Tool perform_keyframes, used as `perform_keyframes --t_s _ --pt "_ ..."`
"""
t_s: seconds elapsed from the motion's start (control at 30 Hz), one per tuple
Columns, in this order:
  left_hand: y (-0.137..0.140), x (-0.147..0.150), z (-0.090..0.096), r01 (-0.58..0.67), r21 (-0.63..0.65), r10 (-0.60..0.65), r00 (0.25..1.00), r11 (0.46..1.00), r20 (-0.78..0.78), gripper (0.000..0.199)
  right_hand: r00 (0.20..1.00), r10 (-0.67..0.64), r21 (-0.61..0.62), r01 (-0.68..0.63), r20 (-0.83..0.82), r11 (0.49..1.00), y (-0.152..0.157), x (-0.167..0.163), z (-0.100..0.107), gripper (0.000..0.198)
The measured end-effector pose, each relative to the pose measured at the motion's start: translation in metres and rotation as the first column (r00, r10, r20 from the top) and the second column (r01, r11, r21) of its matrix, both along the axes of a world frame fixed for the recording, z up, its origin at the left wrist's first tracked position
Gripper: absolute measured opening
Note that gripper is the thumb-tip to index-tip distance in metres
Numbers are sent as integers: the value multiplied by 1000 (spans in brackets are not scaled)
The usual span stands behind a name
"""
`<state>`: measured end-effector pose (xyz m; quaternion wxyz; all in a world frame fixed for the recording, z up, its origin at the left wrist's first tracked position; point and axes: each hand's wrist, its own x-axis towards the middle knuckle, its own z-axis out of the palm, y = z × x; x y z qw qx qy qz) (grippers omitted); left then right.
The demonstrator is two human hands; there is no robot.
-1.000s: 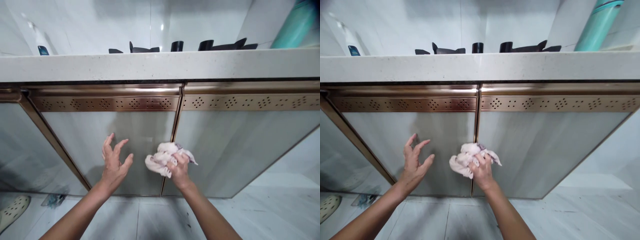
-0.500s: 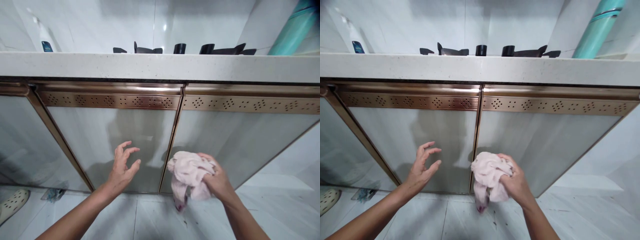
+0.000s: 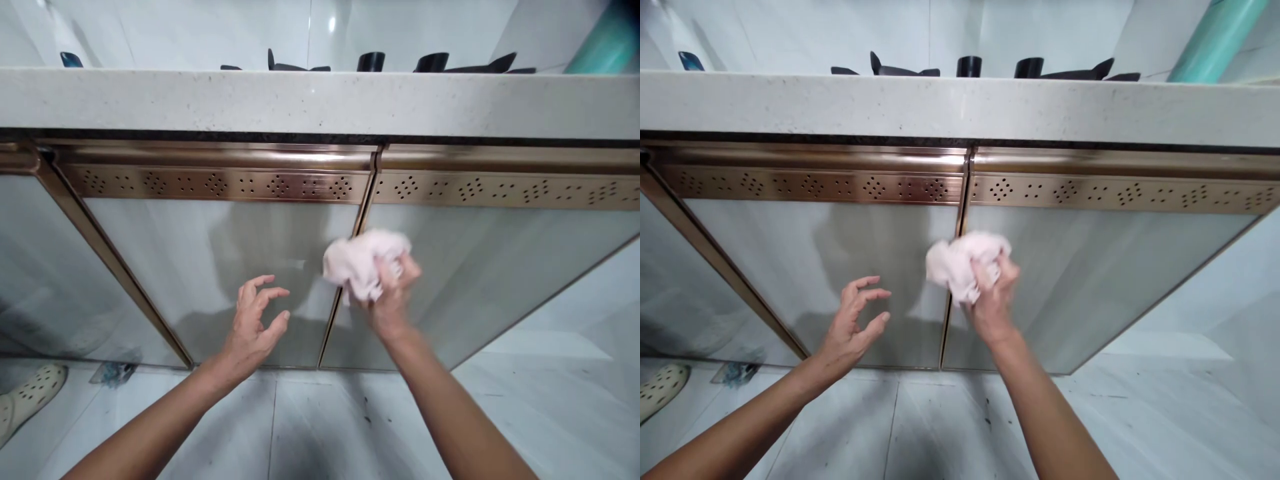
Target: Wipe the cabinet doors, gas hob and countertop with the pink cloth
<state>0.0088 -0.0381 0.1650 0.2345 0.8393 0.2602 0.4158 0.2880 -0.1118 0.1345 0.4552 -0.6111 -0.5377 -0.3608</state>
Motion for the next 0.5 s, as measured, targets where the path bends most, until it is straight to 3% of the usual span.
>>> perform_keyframes --t_s 0.03,0.07,0.1,0.17,0.2,0.23,0.27,0.4,0.43,0.5 --pt "-1 -1 -1 0 3 0 1000 1000 -4 24 1000 17 -165 -22 -26 986 -5 1 -37 39" --pt "-2 -2 -1 1 -4 -1 1000 1000 -10 24 996 46 -341 -67 -71 938 -13 2 -71 31" --pt "-3 -4 -1 5 -17 -6 1000 1000 -17 24 987 107 -525 -153 -118 837 -23 3 -100 31" --pt "-6 -6 -2 22 -49 -23 999 999 -29 25 941 205 -759 -337 -268 557 -44 4 -136 44" --pt "-7 -6 -3 33 -59 -36 999 998 -35 25 907 205 -789 -421 -367 448 -54 5 -142 50" --pt "-9 -6 -4 47 -67 -50 998 997 -42 25 867 168 -773 -495 -469 397 -62 6 -140 54" --pt "-10 -5 -5 61 -83 -66 997 995 -51 25 821 103 -729 -551 -562 406 -68 7 -131 57" --pt "-19 6 -9 144 -289 -170 983 946 -67 29 602 -89 -518 -591 -794 618 -77 6 -71 47" --pt "-22 10 -10 174 -364 -210 976 915 -63 33 528 -95 -455 -610 -844 649 -77 4 -59 43" --pt "-28 19 -14 237 -514 -296 955 824 -35 47 296 -70 -263 -682 -953 682 -77 -1 -45 42"
